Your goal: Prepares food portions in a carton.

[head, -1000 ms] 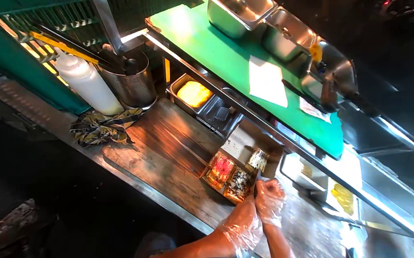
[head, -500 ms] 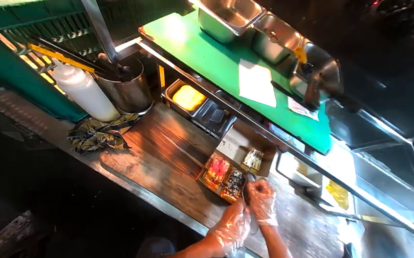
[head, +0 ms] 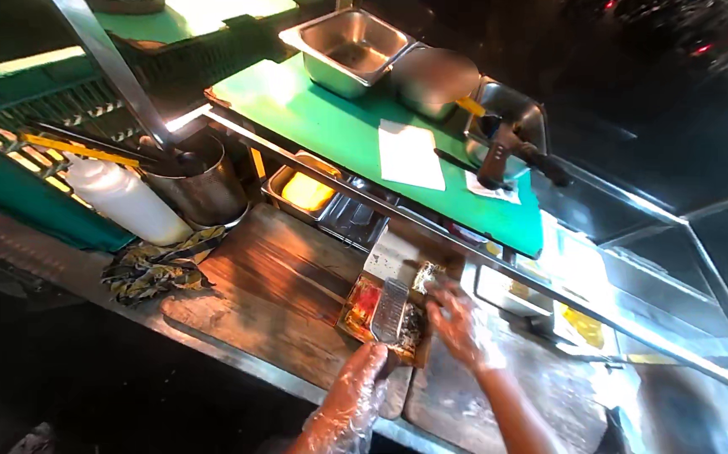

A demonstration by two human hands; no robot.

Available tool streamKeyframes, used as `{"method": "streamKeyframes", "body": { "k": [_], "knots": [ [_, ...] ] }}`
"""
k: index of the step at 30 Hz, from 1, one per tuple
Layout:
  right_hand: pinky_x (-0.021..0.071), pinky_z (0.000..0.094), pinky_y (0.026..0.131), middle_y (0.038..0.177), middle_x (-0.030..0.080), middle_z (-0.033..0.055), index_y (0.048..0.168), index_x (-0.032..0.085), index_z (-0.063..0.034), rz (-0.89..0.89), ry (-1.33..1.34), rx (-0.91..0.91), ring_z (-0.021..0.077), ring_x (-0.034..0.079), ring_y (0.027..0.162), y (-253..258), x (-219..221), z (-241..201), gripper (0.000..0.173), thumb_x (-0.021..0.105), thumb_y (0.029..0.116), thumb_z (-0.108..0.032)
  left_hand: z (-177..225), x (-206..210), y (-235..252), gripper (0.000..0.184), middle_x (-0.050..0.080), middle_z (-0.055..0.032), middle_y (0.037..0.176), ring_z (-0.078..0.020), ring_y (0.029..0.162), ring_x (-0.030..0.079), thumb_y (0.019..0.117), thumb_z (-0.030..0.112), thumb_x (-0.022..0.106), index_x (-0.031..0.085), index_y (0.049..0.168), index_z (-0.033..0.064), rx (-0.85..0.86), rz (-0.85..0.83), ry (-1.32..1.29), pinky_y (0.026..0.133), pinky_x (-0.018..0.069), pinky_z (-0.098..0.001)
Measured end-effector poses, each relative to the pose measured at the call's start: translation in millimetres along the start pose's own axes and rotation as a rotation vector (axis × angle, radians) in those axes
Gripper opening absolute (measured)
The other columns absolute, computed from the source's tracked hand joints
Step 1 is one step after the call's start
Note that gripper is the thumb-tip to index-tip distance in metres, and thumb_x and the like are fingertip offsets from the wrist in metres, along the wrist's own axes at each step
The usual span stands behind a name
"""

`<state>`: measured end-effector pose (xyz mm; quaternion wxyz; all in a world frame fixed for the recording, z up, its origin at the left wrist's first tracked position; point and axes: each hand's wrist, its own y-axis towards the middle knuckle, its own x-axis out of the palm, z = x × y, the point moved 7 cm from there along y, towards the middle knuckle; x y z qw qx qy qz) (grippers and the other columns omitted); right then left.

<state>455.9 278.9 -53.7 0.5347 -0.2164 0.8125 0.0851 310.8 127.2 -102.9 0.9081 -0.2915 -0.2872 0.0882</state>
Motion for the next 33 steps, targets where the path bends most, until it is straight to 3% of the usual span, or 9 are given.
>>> {"method": "streamKeyframes", "body": {
  "k": [3,7,13,17,20,23,26,28,33],
  "knots": [
    [0.0345,0.0601,0.117,0.164,0.035,0.0145,0.15,0.052,-0.0311,-0.378,-0.312,0.1,0.0372,0.03,0.152,53,20,18,0.066,0.073,0.0883,-0.036,10,-8,-4,0.028,0.045,0.0036,0.063,-0.0055,0.043,0.035,0.1091,0.031,0.039,0.062,0.103,0.0146,0.02,-0.004,-0.003,0.038,0.032,-0.0196],
    [0.0507,0.0631,0.097,0.146,0.052,0.0185,0.134,0.065,-0.0292,-0.426,-0.331,0.084,0.0422,0.051,0.133,67,41,19,0.061,0.085,0.0765,-0.031,16,-19,-10,0.028,0.045,0.003,0.063,-0.0057,0.042,0.035,0.1087,0.03,0.039,0.061,0.104,0.0146,0.044,0.036,-0.003,0.037,0.0317,-0.0194],
    [0.0437,0.0666,0.106,0.155,0.044,0.0206,0.143,0.059,-0.0291,-0.642,-0.147,0.072,0.0442,0.045,0.14,4,79,-12,0.065,0.076,0.0807,-0.022,18,-33,-11,0.025,0.047,0.0035,0.064,-0.005,0.041,0.035,0.108,0.029,0.04,0.061,0.107,0.0145,0.077,0.051,0.025,0.036,0.0317,-0.019],
    [0.0428,0.0532,0.114,0.158,0.045,0.0075,0.154,0.046,-0.0367,-0.442,0.03,0.136,0.028,0.046,0.144,-20,50,-6,0.065,0.066,0.0925,-0.037,22,-23,1,0.029,0.06,0.002,0.088,-0.0039,0.061,0.051,0.1073,0.029,0.046,0.061,0.124,0.0108,0.105,0.069,0.272,0.052,0.0439,-0.0206],
    [0.0619,0.0338,0.08,0.115,0.071,0.0078,0.141,0.06,-0.0053,0.018,0.639,0.111,0.0144,0.07,0.095,-68,41,-14,0.047,0.056,0.1035,-0.033,17,8,13,0.041,0.067,-0.0093,0.122,-0.0088,0.107,0.065,0.1095,0.027,0.042,0.056,0.138,0.0009,0.18,-0.032,0.427,0.096,0.0548,-0.0283],
    [0.0623,0.0282,0.083,0.111,0.074,0.0132,0.124,0.064,0.0091,0.375,0.869,0.161,0.0113,0.072,0.092,-92,47,-19,0.031,0.06,0.0985,-0.008,-1,38,20,0.046,0.068,-0.0143,0.118,-0.0168,0.112,0.066,0.1117,0.032,0.033,0.058,0.133,-0.001,0.171,-0.055,0.585,0.102,0.0523,-0.0354],
    [0.0601,0.0232,0.067,0.086,0.071,0.0056,0.102,0.067,0.0052,0.657,0.666,0.351,0.0061,0.068,0.072,-82,36,-1,0.017,0.063,0.0923,-0.008,-12,38,19,0.05,0.068,-0.0155,0.111,-0.0224,0.104,0.067,0.1116,0.037,0.03,0.059,0.131,0.0017,0.08,-0.071,0.725,0.095,0.0537,-0.0416],
    [0.0604,0.0315,0.072,0.083,0.072,0.0053,0.093,0.071,-0.0011,0.578,0.44,0.41,0.0115,0.07,0.075,-63,43,6,0.017,0.066,0.0901,-0.017,-18,40,12,0.046,0.069,-0.0155,0.101,-0.0249,0.092,0.069,0.1107,0.036,0.035,0.057,0.134,0.0028,0.039,-0.129,0.823,0.086,0.0569,-0.0441],
    [0.0546,0.0507,0.086,0.088,0.072,0.014,0.093,0.072,-0.0012,0.341,0.3,0.652,0.0282,0.07,0.09,-29,64,20,0.025,0.066,0.096,-0.025,-7,49,16,0.044,0.068,-0.0181,0.118,-0.0292,0.112,0.068,0.1096,0.028,0.039,0.047,0.145,0.0034,-0.101,-0.204,1.082,0.099,0.0532,-0.0452]
  ]
}}
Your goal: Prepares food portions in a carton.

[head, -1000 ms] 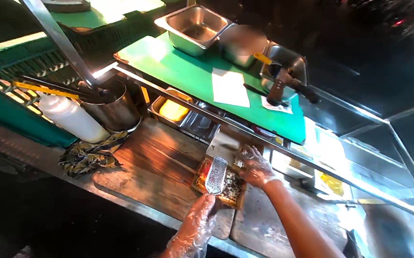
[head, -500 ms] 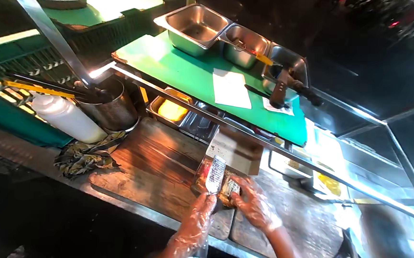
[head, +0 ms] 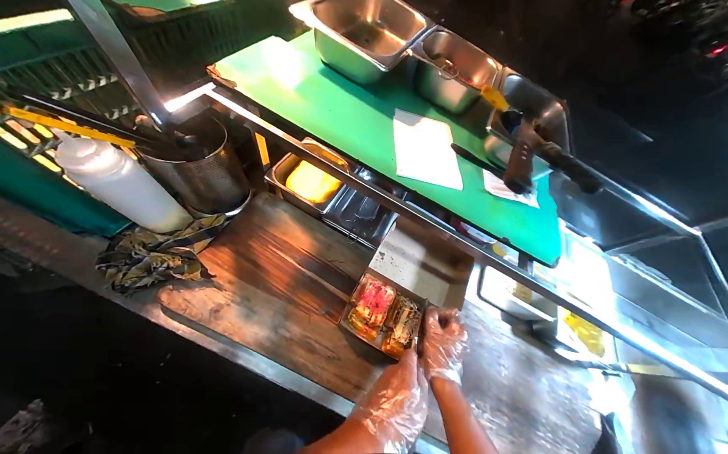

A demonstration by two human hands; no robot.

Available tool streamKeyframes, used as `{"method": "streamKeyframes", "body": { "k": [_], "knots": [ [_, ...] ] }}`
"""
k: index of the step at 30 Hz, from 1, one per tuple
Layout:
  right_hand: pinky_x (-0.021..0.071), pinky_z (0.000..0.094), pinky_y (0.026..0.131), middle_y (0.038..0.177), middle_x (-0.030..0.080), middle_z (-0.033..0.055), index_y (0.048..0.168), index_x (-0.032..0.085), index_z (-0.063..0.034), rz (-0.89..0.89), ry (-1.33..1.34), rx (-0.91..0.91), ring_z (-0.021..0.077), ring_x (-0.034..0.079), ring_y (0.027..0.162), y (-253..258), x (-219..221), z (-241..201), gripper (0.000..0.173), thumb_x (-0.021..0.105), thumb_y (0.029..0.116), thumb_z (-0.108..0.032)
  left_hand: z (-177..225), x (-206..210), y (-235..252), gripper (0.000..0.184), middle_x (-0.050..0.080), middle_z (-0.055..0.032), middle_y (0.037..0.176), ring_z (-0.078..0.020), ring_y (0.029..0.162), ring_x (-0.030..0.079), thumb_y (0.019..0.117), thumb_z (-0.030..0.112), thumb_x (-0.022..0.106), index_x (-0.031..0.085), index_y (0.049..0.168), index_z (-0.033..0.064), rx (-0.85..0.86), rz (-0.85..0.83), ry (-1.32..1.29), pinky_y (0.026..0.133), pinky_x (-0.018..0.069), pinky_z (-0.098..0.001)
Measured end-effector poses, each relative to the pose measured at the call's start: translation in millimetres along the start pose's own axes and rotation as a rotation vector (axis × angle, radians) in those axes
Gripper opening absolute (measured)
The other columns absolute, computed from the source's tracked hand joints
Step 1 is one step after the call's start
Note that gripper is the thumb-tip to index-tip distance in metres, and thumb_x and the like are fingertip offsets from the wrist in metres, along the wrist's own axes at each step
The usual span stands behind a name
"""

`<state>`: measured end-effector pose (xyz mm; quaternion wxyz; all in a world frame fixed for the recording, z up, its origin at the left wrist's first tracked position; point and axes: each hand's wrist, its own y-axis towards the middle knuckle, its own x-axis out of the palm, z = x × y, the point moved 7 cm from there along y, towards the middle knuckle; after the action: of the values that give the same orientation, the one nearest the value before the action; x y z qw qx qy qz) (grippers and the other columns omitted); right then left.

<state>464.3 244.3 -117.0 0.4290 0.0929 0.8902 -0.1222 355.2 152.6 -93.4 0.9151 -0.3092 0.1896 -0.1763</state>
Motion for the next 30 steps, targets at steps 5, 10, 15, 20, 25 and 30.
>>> {"method": "streamKeyframes", "body": {
  "k": [5,10,15,20,25,30],
  "knots": [
    [0.0548,0.0488,0.076,0.077,0.069,0.0109,0.082,0.071,-0.0029,0.014,0.031,0.056,0.0242,0.068,0.078,-1,0,-3,0.019,0.07,0.0917,-0.02,4,-3,-7,0.045,0.068,-0.0204,0.118,-0.0305,0.111,0.069,0.1074,0.022,0.045,0.044,0.146,-0.0002,0.029,-0.03,-0.003,0.099,0.0536,-0.0453],
    [0.0543,0.0506,0.075,0.076,0.067,0.0091,0.081,0.068,-0.0058,-0.029,-0.021,0.1,0.0249,0.067,0.078,-3,-2,-4,0.022,0.068,0.0935,-0.024,4,-11,-7,0.04,0.069,-0.0182,0.112,-0.0304,0.107,0.069,0.1071,0.026,0.046,0.048,0.14,0.0033,-0.008,-0.039,-0.017,0.094,0.0555,-0.046],
    [0.0535,0.0522,0.084,0.087,0.071,0.0135,0.088,0.072,-0.0038,-0.044,-0.05,0.196,0.0279,0.068,0.088,13,4,-7,0.022,0.07,0.0959,-0.024,8,-10,-10,0.044,0.067,-0.0202,0.118,-0.0312,0.111,0.068,0.1073,0.022,0.044,0.041,0.146,0.0016,-0.057,-0.109,-0.015,0.097,0.0541,-0.0465],
    [0.0525,0.0496,0.072,0.073,0.065,0.0095,0.076,0.067,-0.0053,-0.027,-0.041,0.12,0.0244,0.065,0.073,-6,-1,-13,0.022,0.07,0.0911,-0.021,10,-13,-15,0.043,0.066,-0.0197,0.118,-0.0287,0.112,0.066,0.1072,0.021,0.048,0.043,0.144,-0.0005,-0.032,-0.073,-0.084,0.099,0.0518,-0.0428],
    [0.0539,0.0515,0.076,0.078,0.067,0.0113,0.083,0.068,-0.0042,-0.025,-0.074,0.123,0.0268,0.067,0.08,-4,-4,-10,0.022,0.066,0.0949,-0.023,4,-7,-6,0.042,0.068,-0.0186,0.114,-0.0296,0.108,0.069,0.1054,0.023,0.049,0.047,0.141,0.0013,0.005,-0.078,-0.046,0.096,0.0546,-0.0448],
    [0.0531,0.0536,0.083,0.087,0.071,0.0155,0.09,0.072,-0.0017,-0.018,-0.095,0.212,0.0298,0.069,0.088,11,-12,1,0.023,0.068,0.0974,-0.023,29,-7,-24,0.045,0.061,-0.0235,0.131,-0.0316,0.124,0.061,0.1088,0.019,0.043,0.038,0.148,-0.0028,-0.071,-0.196,-0.057,0.106,0.0475,-0.0444]
  ]
}}
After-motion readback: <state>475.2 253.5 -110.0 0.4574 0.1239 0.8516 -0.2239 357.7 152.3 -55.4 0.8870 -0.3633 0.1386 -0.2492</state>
